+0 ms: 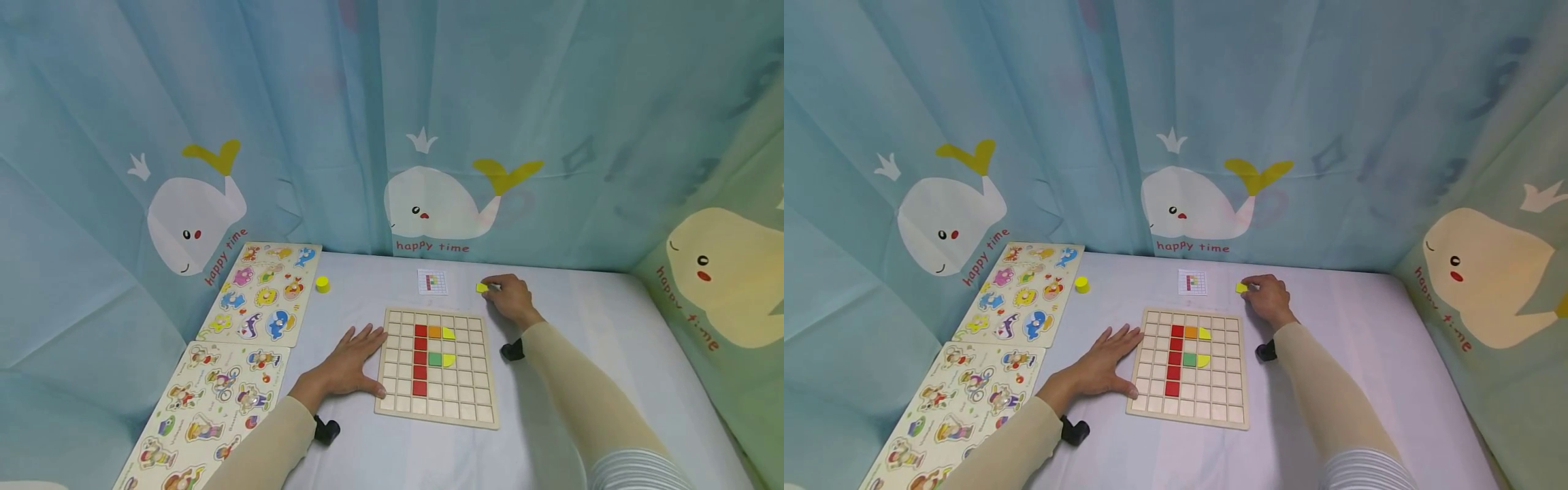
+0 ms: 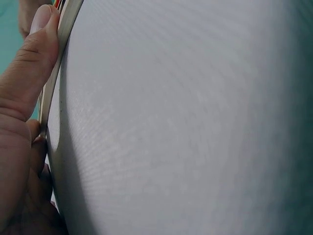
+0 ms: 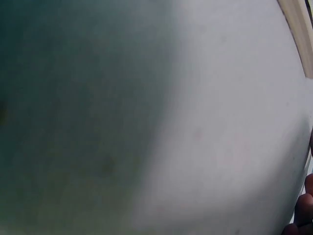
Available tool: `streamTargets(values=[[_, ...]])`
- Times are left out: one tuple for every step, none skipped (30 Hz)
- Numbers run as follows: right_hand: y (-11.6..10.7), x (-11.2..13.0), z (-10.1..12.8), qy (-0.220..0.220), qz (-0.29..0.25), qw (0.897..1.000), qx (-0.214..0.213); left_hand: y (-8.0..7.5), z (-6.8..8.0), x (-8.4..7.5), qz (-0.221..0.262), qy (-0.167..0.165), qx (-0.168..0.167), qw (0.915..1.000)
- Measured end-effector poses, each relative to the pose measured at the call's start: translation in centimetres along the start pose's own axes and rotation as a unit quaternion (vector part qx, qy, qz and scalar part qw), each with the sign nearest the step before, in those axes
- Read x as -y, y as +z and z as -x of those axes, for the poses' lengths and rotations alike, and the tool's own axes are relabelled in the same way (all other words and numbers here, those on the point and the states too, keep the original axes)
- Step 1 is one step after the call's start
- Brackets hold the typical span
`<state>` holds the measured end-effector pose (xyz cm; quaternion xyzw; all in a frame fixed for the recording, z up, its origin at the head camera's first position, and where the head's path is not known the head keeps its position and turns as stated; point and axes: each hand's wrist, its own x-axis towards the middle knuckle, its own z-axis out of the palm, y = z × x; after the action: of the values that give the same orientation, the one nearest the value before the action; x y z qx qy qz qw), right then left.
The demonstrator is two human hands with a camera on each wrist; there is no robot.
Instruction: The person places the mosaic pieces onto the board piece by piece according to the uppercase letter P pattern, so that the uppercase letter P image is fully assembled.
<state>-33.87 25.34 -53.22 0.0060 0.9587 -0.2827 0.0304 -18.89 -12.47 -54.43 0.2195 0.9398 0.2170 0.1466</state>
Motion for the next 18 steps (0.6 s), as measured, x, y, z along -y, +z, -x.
streamTargets(values=[[-0.01,-0.02,0.07,0.002,-0.001,1.0,0.0,-0.01,0.02,-0.01,0.0,0.0,-0.001,1.0],[-0.02,-0.04,0.13,0.001,0.0,1.0,0.001,-0.02,0.04,-0.03,0.001,0.0,-0.001,1.0],[-0.04,-0.08,0.15,0.0,0.0,1.0,0.001,-0.03,0.07,-0.05,0.001,0.0,-0.001,1.0],[-0.07,-0.09,0.21,-0.001,-0.002,1.0,0.002,-0.03,0.08,-0.05,0.002,0.0,-0.001,1.0],[-0.11,-0.1,0.24,-0.002,-0.005,1.0,0.001,-0.03,0.09,-0.06,0.002,0.0,-0.001,1.0],[-0.15,-0.12,0.27,-0.004,-0.009,1.0,0.0,-0.02,0.09,-0.06,0.003,0.001,-0.001,1.0],[-0.21,-0.13,0.3,-0.006,-0.015,1.0,0.0,-0.01,0.08,-0.07,0.005,0.001,-0.002,1.0],[-0.25,-0.14,0.32,-0.009,-0.02,1.0,-0.001,-0.01,0.07,-0.07,0.005,0.001,-0.002,1.0],[-0.29,-0.16,0.33,-0.011,-0.024,1.0,-0.002,0.0,0.05,-0.06,0.004,0.001,-0.002,1.0],[-0.31,-0.19,0.35,-0.011,-0.03,0.999,-0.003,0.01,0.02,-0.04,0.003,0.001,-0.003,1.0],[-0.34,-0.22,0.37,-0.01,-0.037,0.999,-0.003,0.01,0.02,-0.04,0.002,0.001,-0.003,1.0],[-0.38,-0.24,0.4,-0.006,-0.045,0.999,-0.003,0.01,0.01,-0.04,0.003,0.001,-0.004,1.0],[-0.42,-0.27,0.45,-0.004,-0.052,0.999,-0.004,0.0,0.01,-0.04,0.002,0.001,-0.004,1.0],[-0.46,-0.31,0.52,-0.002,-0.057,0.998,-0.006,0.0,0.01,-0.03,0.001,0.001,-0.004,1.0],[-0.5,-0.35,0.6,0.001,-0.061,0.998,-0.01,-0.01,0.01,-0.02,0.002,0.002,-0.003,1.0],[-0.55,-0.37,0.66,0.001,-0.066,0.998,-0.016,-0.01,0.03,-0.02,0.002,0.002,-0.003,1.0],[-0.62,-0.37,0.77,0.0,-0.071,0.997,-0.023,-0.01,0.04,-0.01,0.003,0.003,-0.002,1.0],[-0.67,-0.38,0.86,-0.003,-0.074,0.997,-0.03,0.0,0.04,0.01,0.004,0.003,-0.002,1.0]])
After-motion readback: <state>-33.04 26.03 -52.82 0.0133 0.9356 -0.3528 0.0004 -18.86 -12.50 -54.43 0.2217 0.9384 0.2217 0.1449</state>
